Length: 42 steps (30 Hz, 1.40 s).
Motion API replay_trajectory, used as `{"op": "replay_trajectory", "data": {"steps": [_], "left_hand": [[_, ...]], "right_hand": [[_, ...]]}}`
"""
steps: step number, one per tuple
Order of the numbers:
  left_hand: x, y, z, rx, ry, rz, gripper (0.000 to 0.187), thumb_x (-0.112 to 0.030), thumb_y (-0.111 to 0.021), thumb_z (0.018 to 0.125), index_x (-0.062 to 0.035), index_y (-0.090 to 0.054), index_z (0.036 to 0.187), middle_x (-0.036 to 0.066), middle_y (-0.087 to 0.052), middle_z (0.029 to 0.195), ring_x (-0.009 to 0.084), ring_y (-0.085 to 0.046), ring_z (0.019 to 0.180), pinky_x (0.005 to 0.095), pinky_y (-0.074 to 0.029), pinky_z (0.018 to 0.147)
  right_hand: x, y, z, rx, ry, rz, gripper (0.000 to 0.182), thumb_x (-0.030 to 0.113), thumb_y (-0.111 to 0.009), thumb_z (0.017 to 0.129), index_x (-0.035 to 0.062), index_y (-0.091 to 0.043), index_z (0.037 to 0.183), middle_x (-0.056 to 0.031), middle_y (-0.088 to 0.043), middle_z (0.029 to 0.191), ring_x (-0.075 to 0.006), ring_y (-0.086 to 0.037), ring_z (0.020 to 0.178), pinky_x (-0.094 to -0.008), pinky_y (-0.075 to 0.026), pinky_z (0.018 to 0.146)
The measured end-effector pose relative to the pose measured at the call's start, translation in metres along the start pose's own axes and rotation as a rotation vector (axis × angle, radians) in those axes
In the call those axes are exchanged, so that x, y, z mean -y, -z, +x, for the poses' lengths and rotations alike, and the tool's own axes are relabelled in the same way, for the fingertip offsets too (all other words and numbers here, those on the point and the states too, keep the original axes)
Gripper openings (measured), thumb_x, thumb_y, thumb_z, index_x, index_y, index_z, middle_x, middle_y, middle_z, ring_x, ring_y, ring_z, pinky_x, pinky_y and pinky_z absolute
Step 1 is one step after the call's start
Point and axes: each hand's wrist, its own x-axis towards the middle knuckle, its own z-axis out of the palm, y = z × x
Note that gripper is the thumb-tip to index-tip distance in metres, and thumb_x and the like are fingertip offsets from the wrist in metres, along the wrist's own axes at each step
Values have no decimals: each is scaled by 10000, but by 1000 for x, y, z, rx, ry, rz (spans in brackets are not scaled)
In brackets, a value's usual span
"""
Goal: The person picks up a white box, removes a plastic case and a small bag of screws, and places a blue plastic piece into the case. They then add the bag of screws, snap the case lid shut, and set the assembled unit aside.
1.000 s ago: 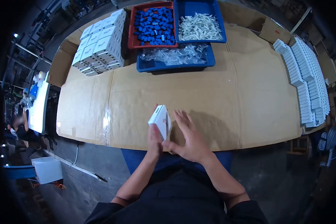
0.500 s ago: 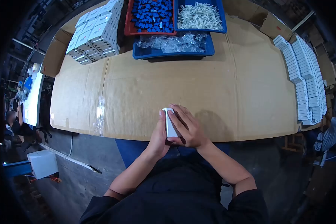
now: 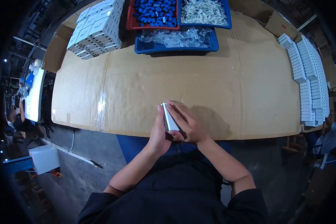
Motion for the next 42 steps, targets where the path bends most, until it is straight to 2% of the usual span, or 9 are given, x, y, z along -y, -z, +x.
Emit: {"op": "replay_trajectory", "data": {"steps": [7,10,13,16,21,27,33,36,42], "left_hand": [[6,14,12,160,-111,238,728,-635,-302,1099,-57,-430,1523,110,-567,1399,234,-540,1313,402,-460,1096],[10,14,12,170,-543,688,733,-406,-566,1069,-19,-275,1619,139,-508,1469,252,-461,1403,431,-362,1182],[4,12,12,172,-513,611,765,-161,-714,976,-16,-299,1601,126,-513,1420,231,-529,1322,387,-413,1128],[-5,13,11,71,-530,331,721,-135,-688,1000,-23,-304,1600,112,-533,1379,195,-561,1250,366,-452,1078],[-4,33,27,-28,-405,268,754,-598,-270,1118,-50,-241,1634,119,-520,1388,198,-535,1272,364,-433,1110],[6,26,20,-101,-345,304,735,-574,-277,1125,-44,-229,1632,121,-495,1422,200,-505,1307,353,-425,1107],[7,0,16,-266,-615,447,589,-458,-319,1152,-55,-297,1581,76,-563,1208,128,-576,1013,288,-507,859],[6,-5,9,-219,-488,411,602,-548,-293,1135,-41,-497,1388,47,-602,1182,118,-581,1064,283,-493,887],[4,-3,3,-238,-332,324,575,-566,-331,1121,-75,-534,1341,12,-628,1080,57,-598,887,204,-488,674]], "right_hand": [[1,-8,-5,-150,-306,266,837,650,-391,1056,-51,-486,1504,-249,-538,1476,-388,-564,1324,-442,-460,1096],[8,-9,2,-328,-389,609,908,710,-303,1052,-38,-443,1547,-184,-448,1599,-328,-440,1461,-418,-358,1189],[19,-12,5,-371,-499,696,832,640,-346,1080,-42,-444,1545,-184,-401,1634,-298,-367,1513,-406,-312,1220],[28,-3,9,-268,-519,628,631,363,-519,1055,-51,-462,1527,-194,-399,1637,-303,-371,1525,-408,-306,1234],[30,2,7,-35,-295,145,543,125,-644,932,-70,-547,1429,-228,-506,1545,-367,-540,1401,-431,-451,1153],[21,-9,5,-38,-168,-37,464,69,-656,894,-77,-629,1334,-213,-625,1417,-357,-623,1305,-416,-527,1079],[17,-21,2,-94,-139,-81,506,-19,-563,920,-80,-555,1422,-256,-589,1456,-402,-654,1248,-480,-528,1073],[19,-20,0,-95,-116,-168,473,-12,-533,953,-102,-546,1417,-264,-602,1433,-408,-645,1262,-526,-507,1096],[19,-25,-2,-121,-75,-171,435,34,-490,1008,-151,-527,1400,-287,-627,1377,-425,-648,1256,-550,-501,1102]]}}
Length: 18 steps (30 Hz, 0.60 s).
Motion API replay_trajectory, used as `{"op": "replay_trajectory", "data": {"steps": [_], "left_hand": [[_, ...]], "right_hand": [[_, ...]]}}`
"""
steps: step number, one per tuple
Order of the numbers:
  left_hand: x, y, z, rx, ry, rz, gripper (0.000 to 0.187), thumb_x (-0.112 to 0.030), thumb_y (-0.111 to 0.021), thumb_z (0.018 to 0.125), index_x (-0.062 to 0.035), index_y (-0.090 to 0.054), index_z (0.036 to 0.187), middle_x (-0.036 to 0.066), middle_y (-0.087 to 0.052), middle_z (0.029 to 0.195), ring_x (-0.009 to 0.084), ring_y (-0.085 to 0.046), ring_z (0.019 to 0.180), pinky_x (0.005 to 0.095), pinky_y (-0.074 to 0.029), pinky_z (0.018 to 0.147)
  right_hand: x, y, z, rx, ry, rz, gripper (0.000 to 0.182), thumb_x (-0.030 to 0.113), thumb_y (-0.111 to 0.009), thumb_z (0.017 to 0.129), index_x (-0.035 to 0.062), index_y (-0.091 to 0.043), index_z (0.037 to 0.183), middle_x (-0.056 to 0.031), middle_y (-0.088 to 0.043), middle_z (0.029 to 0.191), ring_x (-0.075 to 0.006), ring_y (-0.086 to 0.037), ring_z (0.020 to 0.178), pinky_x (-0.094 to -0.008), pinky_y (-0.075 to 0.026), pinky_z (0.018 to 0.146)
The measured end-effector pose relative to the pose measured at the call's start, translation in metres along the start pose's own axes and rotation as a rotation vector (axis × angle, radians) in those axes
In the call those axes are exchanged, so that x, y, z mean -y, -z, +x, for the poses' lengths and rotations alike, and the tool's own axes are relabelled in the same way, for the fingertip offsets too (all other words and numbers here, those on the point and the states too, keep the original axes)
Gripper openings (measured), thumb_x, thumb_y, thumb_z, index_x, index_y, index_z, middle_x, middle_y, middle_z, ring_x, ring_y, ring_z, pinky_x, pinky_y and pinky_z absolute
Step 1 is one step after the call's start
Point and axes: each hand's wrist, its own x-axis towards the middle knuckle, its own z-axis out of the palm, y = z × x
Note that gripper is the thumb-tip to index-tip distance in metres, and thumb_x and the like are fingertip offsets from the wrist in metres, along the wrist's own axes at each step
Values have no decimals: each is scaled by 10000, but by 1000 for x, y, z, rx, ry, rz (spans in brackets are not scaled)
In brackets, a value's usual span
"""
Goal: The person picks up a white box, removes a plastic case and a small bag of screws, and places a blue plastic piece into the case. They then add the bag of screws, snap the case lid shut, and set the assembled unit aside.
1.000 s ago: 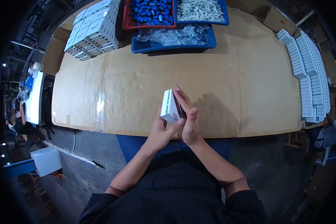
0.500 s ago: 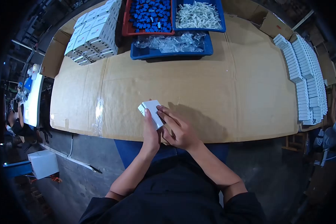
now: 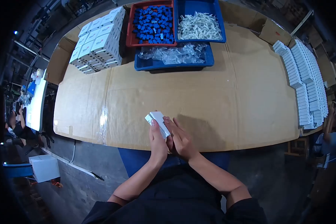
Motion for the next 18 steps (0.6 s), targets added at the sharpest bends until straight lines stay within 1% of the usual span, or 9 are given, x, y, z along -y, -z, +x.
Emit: {"op": "replay_trajectory", "data": {"steps": [3,6,9,12,15,18], "left_hand": [[3,-9,1,-52,-99,-89,509,-526,-350,1127,-78,-498,1320,-11,-578,863,10,-477,533,162,-371,417],[-1,-14,-3,-23,-138,-90,517,-531,-341,1126,-78,-497,1321,-2,-591,898,16,-504,575,162,-380,422],[1,-6,-4,61,-68,-106,548,-503,-337,1135,-70,-443,1453,57,-612,1077,81,-621,820,215,-527,638],[12,-3,6,45,-236,-81,613,-474,-343,1138,-70,-308,1597,111,-560,1285,171,-581,1172,338,-505,996],[5,14,15,194,-310,-155,754,-493,-446,1100,-79,-169,1666,155,-489,1411,240,-461,1367,428,-346,1181],[-13,22,16,257,-521,20,906,-512,-601,1014,-80,-144,1666,187,-465,1453,276,-459,1392,450,-364,1175]], "right_hand": [[-1,-1,-1,-25,30,-11,429,46,-481,1017,-155,-533,1392,-302,-628,1362,-434,-654,1241,-544,-519,1086],[3,3,1,-27,1,0,424,58,-483,1020,-161,-544,1378,-308,-631,1351,-438,-659,1232,-534,-532,1076],[-1,1,-5,-56,8,-7,431,54,-479,1020,-169,-535,1385,-310,-642,1333,-443,-664,1221,-530,-534,1072],[5,-1,-2,-60,-27,52,441,61,-454,1028,-144,-525,1411,-302,-590,1417,-439,-616,1297,-538,-487,1117],[14,12,12,86,-79,134,455,94,-446,1039,-85,-528,1448,-271,-525,1508,-406,-538,1399,-504,-426,1168],[19,23,21,17,-235,372,461,140,-458,1048,-30,-532,1470,-235,-499,1539,-350,-507,1430,-443,-392,1183]]}}
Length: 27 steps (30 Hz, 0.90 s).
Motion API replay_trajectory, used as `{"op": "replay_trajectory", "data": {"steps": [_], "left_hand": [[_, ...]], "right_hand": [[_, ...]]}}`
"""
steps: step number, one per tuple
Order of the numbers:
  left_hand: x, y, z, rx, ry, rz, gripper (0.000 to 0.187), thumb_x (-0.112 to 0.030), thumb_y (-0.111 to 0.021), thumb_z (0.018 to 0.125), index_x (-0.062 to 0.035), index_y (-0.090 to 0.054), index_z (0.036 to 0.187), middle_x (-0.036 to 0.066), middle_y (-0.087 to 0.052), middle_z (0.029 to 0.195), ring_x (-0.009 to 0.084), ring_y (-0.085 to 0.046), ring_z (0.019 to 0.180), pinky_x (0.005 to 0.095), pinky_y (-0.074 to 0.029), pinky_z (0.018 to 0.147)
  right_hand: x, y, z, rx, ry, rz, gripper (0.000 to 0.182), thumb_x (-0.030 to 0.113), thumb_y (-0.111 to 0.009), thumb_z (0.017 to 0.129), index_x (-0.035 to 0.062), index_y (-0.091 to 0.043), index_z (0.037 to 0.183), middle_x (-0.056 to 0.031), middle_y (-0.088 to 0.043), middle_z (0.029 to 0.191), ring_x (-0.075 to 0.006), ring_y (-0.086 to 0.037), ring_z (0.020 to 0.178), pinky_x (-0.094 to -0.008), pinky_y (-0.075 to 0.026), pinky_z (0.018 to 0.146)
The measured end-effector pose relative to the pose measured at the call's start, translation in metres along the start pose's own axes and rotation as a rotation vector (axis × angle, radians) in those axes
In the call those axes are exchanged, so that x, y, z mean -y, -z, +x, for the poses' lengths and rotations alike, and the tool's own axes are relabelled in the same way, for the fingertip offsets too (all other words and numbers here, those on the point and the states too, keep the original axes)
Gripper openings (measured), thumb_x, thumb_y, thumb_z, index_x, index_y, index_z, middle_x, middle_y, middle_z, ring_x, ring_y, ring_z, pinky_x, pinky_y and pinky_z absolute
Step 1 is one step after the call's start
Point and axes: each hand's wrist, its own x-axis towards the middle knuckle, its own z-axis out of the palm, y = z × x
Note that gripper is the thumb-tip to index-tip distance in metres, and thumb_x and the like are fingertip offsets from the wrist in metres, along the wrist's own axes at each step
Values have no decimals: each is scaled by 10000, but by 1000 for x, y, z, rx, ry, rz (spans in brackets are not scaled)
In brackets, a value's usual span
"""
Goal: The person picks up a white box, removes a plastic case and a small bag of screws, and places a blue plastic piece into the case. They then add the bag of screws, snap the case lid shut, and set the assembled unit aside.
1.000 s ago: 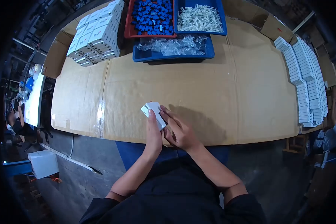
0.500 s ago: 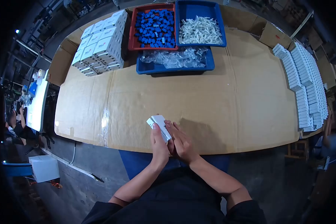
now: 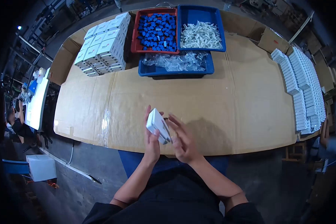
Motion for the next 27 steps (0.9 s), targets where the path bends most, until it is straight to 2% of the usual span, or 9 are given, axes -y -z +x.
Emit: {"op": "replay_trajectory", "data": {"steps": [1,4,8,12,15,18,19,22,27], "left_hand": [[-4,0,-2,13,33,-62,1068,-430,-750,891,-85,-106,1671,222,-408,1523,314,-433,1436,478,-337,1194],[-5,3,-6,128,-77,67,1113,-295,-772,808,-81,-96,1666,225,-381,1557,335,-413,1458,497,-305,1221],[0,3,-7,237,-218,161,1103,-191,-726,739,-78,-112,1648,226,-337,1604,368,-323,1530,508,-217,1272],[-2,4,-15,145,-144,15,1047,-437,-749,888,-80,-125,1648,221,-331,1608,363,-345,1513,512,-257,1251],[-12,-4,-21,103,51,-230,959,-614,-615,984,-77,-171,1643,200,-360,1592,314,-414,1455,475,-345,1195],[-21,-14,-25,-4,55,-126,902,-683,-454,1033,-56,-224,1639,137,-461,1483,229,-517,1313,384,-444,1100],[-28,-17,-27,-44,19,-80,901,-704,-433,1031,-47,-271,1626,135,-483,1471,223,-518,1316,370,-437,1107],[-13,-7,-20,-63,-126,-89,922,-724,-421,1023,-44,-272,1628,137,-479,1483,228,-514,1328,376,-433,1113],[-13,-7,-19,-112,-130,-82,1065,-820,-428,952,-6,-270,1619,190,-510,1459,264,-502,1366,400,-388,1164]], "right_hand": [[0,-2,-2,-88,-183,162,458,223,-511,1072,-22,-534,1459,-193,-581,1443,-284,-569,1334,-396,-441,1116],[12,13,6,10,-548,502,477,313,-544,1089,-21,-544,1430,-148,-623,1365,-230,-594,1247,-384,-473,1060],[37,12,10,41,-616,423,496,299,-653,1054,-11,-540,1423,-111,-644,1303,-184,-597,1216,-352,-495,1012],[41,4,6,-62,-474,480,516,200,-738,993,-12,-535,1417,-108,-600,1363,-200,-589,1257,-386,-495,1061],[43,-5,0,-84,-283,248,557,161,-779,947,-21,-545,1418,-145,-566,1446,-238,-574,1314,-406,-472,1114],[41,-10,-9,-51,-7,-72,568,139,-785,918,-24,-567,1416,-207,-513,1522,-297,-498,1430,-418,-408,1176],[54,-9,-10,-56,12,-220,539,104,-770,912,-40,-594,1401,-245,-491,1542,-349,-486,1450,-436,-417,1176],[50,-21,-13,-22,-53,-37,534,126,-739,943,-44,-589,1426,-247,-513,1531,-370,-524,1419,-437,-460,1139],[37,-32,-13,-49,89,-217,529,197,-672,1006,-24,-555,1473,-259,-472,1571,-405,-555,1380,-422,-530,1075]]}}
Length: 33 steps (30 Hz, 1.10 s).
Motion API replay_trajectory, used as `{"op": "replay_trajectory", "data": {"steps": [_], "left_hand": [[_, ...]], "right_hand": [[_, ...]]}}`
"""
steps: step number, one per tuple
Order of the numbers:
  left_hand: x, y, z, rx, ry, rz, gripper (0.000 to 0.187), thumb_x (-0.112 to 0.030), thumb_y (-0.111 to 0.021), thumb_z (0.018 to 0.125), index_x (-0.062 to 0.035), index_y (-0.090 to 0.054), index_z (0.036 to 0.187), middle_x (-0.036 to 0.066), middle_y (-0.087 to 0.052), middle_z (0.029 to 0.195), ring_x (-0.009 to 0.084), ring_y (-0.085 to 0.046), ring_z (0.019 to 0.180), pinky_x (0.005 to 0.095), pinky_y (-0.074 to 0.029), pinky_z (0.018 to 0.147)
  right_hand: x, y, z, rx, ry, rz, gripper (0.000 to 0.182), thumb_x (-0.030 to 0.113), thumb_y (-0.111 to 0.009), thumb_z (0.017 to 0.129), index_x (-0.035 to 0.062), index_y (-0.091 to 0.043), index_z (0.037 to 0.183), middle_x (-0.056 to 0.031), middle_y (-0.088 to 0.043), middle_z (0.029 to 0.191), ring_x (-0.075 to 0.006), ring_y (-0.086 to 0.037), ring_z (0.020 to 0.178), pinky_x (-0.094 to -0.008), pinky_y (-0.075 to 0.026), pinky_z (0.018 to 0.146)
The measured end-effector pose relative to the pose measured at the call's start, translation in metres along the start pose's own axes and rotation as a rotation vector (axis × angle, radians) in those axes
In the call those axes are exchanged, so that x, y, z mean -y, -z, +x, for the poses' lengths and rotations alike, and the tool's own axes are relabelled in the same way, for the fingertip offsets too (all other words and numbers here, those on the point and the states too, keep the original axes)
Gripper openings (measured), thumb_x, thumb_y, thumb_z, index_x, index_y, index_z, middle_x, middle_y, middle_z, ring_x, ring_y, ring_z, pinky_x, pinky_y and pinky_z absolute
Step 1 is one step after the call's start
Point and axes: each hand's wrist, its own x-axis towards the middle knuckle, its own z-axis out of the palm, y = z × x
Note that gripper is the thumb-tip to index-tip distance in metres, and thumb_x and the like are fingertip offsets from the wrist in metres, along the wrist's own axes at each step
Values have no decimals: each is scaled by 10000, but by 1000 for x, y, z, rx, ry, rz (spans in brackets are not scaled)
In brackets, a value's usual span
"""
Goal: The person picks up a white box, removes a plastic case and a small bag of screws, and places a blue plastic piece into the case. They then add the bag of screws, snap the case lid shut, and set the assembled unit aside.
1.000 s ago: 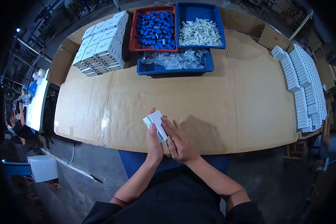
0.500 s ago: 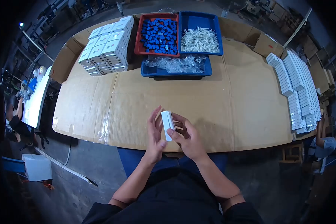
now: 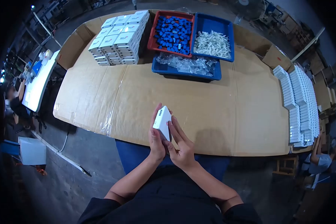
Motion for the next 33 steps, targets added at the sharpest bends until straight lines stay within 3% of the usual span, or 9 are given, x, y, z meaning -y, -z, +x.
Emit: {"op": "replay_trajectory", "data": {"steps": [6,18,21,27,28,30,31,33], "left_hand": [[7,-5,6,-11,66,-24,1116,-853,-422,926,0,-247,1624,207,-516,1457,286,-496,1386,424,-372,1183],[25,-21,22,-17,189,-71,1109,-848,-428,928,-13,-231,1631,202,-518,1464,279,-485,1406,412,-373,1192],[31,-13,26,-7,153,-30,1100,-828,-445,938,-7,-217,1633,210,-498,1482,283,-473,1409,420,-360,1194],[40,0,33,-6,14,123,1103,-795,-467,956,2,-146,1648,223,-382,1568,309,-393,1457,452,-310,1204],[42,1,31,-23,-8,197,1112,-808,-460,949,-12,-133,1653,221,-365,1578,309,-383,1463,456,-310,1203],[37,4,29,75,-60,210,1083,-685,-558,979,15,-85,1656,229,-315,1604,345,-346,1486,470,-247,1229],[36,5,27,132,-48,208,1057,-619,-583,987,21,-72,1655,242,-324,1594,359,-363,1471,475,-257,1223],[36,2,27,172,-14,214,1089,-674,-557,949,4,-81,1656,236,-378,1561,332,-435,1409,476,-335,1175]], "right_hand": [[-12,-8,3,-10,10,-60,504,236,-536,1086,-105,-524,1456,-334,-459,1543,-469,-537,1373,-465,-537,1057],[-37,7,9,-14,-37,-63,487,211,-525,1090,-130,-529,1439,-365,-482,1508,-477,-585,1323,-446,-552,1019],[-34,6,12,51,-105,-16,500,186,-533,1082,-95,-484,1493,-325,-439,1565,-454,-548,1374,-447,-522,1061],[-57,6,19,90,-376,523,517,240,-486,1113,-11,-424,1560,-178,-401,1646,-326,-464,1475,-431,-400,1182],[-50,2,20,-50,-520,543,515,320,-469,1124,-6,-476,1523,-150,-486,1582,-281,-518,1422,-410,-421,1157],[-53,9,25,-49,-762,808,515,343,-491,1118,-7,-506,1495,-143,-541,1520,-255,-547,1382,-393,-447,1125],[-53,13,29,-51,-880,940,516,355,-502,1115,-7,-520,1481,-139,-569,1489,-242,-561,1362,-384,-459,1109],[-46,15,34,-40,-946,975,539,396,-587,1079,4,-560,1447,-103,-646,1342,-178,-610,1229,-340,-487,1038]]}}
